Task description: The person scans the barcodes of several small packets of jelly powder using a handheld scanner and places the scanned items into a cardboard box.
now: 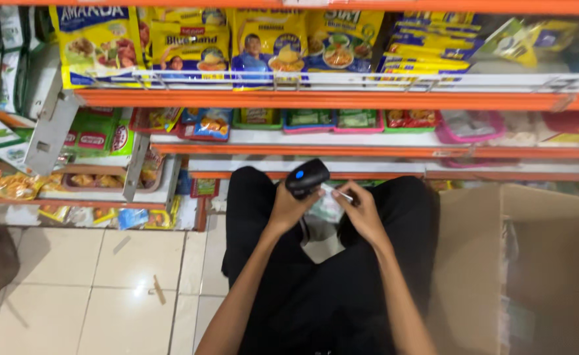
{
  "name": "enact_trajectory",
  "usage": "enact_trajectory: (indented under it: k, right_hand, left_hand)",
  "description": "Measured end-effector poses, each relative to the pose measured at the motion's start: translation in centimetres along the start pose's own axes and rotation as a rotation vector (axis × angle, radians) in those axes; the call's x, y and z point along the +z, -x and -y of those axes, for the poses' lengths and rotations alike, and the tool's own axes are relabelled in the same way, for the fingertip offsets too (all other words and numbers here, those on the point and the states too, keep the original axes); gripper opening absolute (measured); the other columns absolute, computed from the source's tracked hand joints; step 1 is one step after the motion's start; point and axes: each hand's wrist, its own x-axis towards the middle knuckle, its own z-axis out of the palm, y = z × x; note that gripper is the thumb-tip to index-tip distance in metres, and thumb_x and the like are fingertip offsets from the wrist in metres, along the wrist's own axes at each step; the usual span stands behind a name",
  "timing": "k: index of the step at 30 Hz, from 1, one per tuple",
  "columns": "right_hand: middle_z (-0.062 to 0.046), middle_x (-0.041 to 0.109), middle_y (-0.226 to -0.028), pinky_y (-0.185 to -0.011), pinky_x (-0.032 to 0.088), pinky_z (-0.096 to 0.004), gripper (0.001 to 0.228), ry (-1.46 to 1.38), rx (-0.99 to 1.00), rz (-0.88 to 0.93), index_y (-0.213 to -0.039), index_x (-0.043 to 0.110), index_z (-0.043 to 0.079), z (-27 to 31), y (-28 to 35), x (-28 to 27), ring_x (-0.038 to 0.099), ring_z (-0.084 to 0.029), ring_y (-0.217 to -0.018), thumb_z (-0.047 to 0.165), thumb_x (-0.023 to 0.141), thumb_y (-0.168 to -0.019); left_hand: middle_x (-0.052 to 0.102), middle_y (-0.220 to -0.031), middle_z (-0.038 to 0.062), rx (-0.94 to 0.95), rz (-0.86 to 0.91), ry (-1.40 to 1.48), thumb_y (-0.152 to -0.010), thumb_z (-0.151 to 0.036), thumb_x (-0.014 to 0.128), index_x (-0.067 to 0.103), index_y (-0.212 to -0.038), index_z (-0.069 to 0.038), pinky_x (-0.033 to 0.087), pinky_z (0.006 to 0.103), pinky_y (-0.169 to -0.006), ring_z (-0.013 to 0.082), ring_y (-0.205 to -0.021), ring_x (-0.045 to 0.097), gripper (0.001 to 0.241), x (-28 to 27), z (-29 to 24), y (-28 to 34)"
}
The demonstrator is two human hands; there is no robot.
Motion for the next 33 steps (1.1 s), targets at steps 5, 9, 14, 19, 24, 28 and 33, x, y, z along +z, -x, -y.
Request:
enact_trajectory:
  k: [5, 9, 14, 19, 24, 28, 33]
  right_hand:
    - [-0.007, 0.065, -0.083, -0.070, 0.051, -0.029, 0.012, 0.204, -0.039, 0.020, -0.101, 0.063, 0.002, -4.4, 1.0, 2.6, 0.059, -0.011, -0.076, 0.013, 0.067, -0.098]
    - [-0.007, 0.065, -0.086, -0.067, 0.050, -0.032, 0.008, 0.274, 0.044, -0.170, -0.103, 0.061, 0.002, -5.2, 2.2, 1.8, 0.060, -0.015, -0.073, 0.006, 0.062, -0.096]
    - [-0.002, 0.065, -0.090, -0.078, 0.054, -0.030, 0.011, -0.782, 0.300, -0.426, -0.101, 0.062, 0.004, -5.3, 0.8, -2.8, 0.065, -0.014, -0.085, 0.012, 0.055, -0.104]
    - [-0.004, 0.064, -0.086, -0.068, 0.046, -0.030, 0.011, 0.119, 0.289, -0.384, -0.100, 0.068, 0.004, -5.2, 1.7, -1.8, 0.055, -0.011, -0.079, 0.015, 0.066, -0.099]
    - [0.002, 0.065, -0.085, -0.077, 0.052, -0.027, 0.011, -0.913, 0.441, -0.412, -0.092, 0.066, 0.009, -4.5, 1.2, -2.4, 0.063, -0.009, -0.084, 0.017, 0.060, -0.097]
    - [0.004, 0.060, -0.083, -0.071, 0.042, -0.025, 0.009, -0.439, 0.240, -0.454, -0.094, 0.067, 0.006, -5.7, 0.6, -1.0, 0.054, -0.006, -0.080, 0.012, 0.065, -0.100]
    - [0.002, 0.059, -0.086, -0.074, 0.043, -0.025, 0.013, -0.199, 0.166, -0.527, -0.095, 0.065, 0.002, -6.6, -0.5, -0.7, 0.053, -0.006, -0.083, 0.011, 0.066, -0.105]
  left_hand:
    - [0.077, -0.107, 0.012, 0.065, -0.050, -0.188, -0.081, -0.008, 0.081, 0.066, -0.122, 0.003, 0.058, 0.0319, -0.086, 0.0154, -0.101, 0.074, 0.045, 1.5, 3.3, 0.3]
    - [0.079, -0.103, 0.013, -0.015, -0.089, -0.208, -0.084, -0.009, 0.082, 0.069, -0.117, 0.002, 0.060, 0.0330, -0.085, 0.0162, -0.097, 0.076, 0.037, 3.1, 3.5, 0.2]
    - [0.078, -0.105, 0.013, -0.042, -0.104, -0.195, -0.085, -0.005, 0.078, 0.066, -0.125, 0.002, 0.058, 0.0315, -0.087, 0.0154, -0.099, 0.074, 0.043, 3.9, 2.7, -0.2]
    - [0.078, -0.107, 0.010, -0.092, -0.060, -0.057, -0.085, -0.001, 0.077, 0.068, -0.119, 0.005, 0.058, 0.0317, -0.087, 0.0152, -0.098, 0.072, 0.036, 4.5, 4.5, -0.6]
    - [0.073, -0.110, 0.007, 0.041, -0.065, 0.072, -0.080, 0.002, 0.072, 0.064, -0.121, 0.005, 0.054, 0.0303, -0.093, 0.0117, -0.103, 0.069, 0.041, 3.5, 6.1, -0.7]
    - [0.077, -0.101, 0.009, -0.048, -0.127, 0.039, -0.085, 0.001, 0.076, 0.072, -0.111, 0.005, 0.057, 0.0323, -0.087, 0.0146, -0.094, 0.071, 0.027, 2.9, 5.2, 0.2]
    - [0.075, -0.100, 0.013, 0.007, -0.121, -0.151, -0.078, 0.002, 0.075, 0.066, -0.117, 0.003, 0.057, 0.0345, -0.083, 0.0249, -0.092, 0.073, 0.040, 1.9, 2.0, 0.6]
